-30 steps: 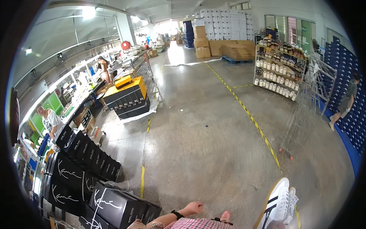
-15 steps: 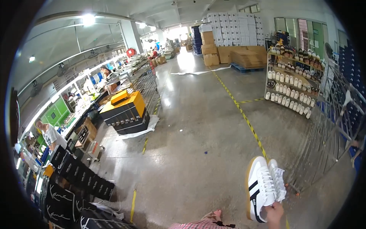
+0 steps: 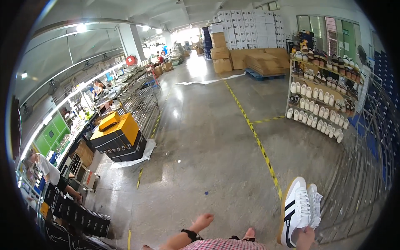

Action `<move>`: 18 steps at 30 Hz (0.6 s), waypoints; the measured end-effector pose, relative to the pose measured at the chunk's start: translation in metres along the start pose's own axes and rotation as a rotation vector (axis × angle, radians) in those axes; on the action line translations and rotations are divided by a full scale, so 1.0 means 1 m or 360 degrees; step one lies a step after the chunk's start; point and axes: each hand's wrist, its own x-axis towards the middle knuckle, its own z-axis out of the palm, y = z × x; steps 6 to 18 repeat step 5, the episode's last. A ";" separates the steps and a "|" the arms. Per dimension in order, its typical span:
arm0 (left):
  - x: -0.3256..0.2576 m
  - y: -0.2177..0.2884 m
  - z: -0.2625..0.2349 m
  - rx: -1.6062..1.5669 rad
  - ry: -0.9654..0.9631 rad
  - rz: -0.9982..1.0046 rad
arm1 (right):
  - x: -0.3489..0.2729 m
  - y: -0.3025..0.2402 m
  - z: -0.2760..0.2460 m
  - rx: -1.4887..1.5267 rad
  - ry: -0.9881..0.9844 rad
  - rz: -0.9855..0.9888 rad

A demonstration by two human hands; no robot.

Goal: Sorting shoes from a production conveyor line into corresponding boxes and applying labels.

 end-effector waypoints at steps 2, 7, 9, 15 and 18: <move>0.030 -0.036 0.035 0.0019 -0.0196 -0.0054 | 0.054 -0.017 0.026 0.0040 -0.0050 -0.0056; 0.055 -0.013 0.039 0.0624 -0.0483 0.0230 | 0.136 -0.038 0.050 -0.0112 0.0022 -0.0211; 0.055 -0.013 0.039 0.0624 -0.0483 0.0230 | 0.136 -0.038 0.050 -0.0112 0.0022 -0.0211; 0.055 -0.013 0.039 0.0624 -0.0483 0.0230 | 0.136 -0.038 0.050 -0.0112 0.0022 -0.0211; 0.055 -0.013 0.039 0.0624 -0.0483 0.0230 | 0.136 -0.038 0.050 -0.0112 0.0022 -0.0211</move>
